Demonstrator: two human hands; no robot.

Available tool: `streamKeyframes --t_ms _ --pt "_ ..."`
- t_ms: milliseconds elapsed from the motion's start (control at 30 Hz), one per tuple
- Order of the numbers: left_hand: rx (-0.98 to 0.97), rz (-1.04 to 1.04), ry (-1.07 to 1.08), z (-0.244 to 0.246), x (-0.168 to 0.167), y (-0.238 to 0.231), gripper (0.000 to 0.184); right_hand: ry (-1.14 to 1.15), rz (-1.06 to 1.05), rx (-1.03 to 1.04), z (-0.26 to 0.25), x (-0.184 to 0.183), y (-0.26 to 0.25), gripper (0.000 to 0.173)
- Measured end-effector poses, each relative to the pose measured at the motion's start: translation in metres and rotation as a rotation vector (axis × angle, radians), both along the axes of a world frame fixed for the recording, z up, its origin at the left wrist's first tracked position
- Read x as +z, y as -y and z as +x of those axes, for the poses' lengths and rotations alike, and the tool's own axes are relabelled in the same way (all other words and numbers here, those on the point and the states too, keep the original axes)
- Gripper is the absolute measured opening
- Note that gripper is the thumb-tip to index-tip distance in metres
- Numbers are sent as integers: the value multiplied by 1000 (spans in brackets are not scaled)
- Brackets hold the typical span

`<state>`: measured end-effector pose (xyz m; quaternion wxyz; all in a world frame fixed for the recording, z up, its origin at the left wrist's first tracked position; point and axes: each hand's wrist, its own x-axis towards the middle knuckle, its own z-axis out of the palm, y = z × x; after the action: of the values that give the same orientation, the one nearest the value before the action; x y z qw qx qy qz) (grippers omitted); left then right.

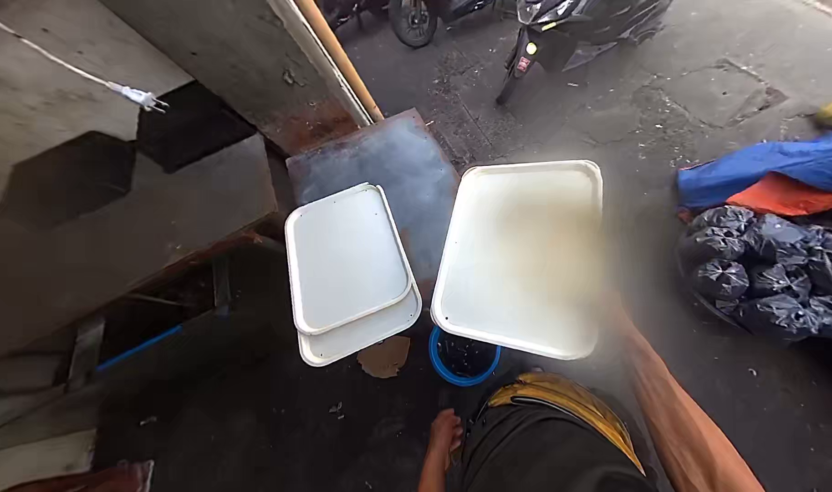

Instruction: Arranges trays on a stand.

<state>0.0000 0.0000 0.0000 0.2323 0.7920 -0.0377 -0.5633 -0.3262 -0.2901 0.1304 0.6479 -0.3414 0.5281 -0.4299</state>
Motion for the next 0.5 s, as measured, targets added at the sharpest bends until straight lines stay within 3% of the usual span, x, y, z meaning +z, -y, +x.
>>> streamKeyframes --t_ms 133,200,367,500 --pt "221 -335 72 -14 35 113 41 24 72 282 19 -25 99 19" --pt "424 -421 72 -27 50 152 43 -6 145 417 38 -39 146 21" --pt "934 -439 21 -73 59 254 51 -153 254 648 85 -89 228 29" --pt "1111 -414 77 -99 60 324 49 -452 272 936 90 -95 270 44"
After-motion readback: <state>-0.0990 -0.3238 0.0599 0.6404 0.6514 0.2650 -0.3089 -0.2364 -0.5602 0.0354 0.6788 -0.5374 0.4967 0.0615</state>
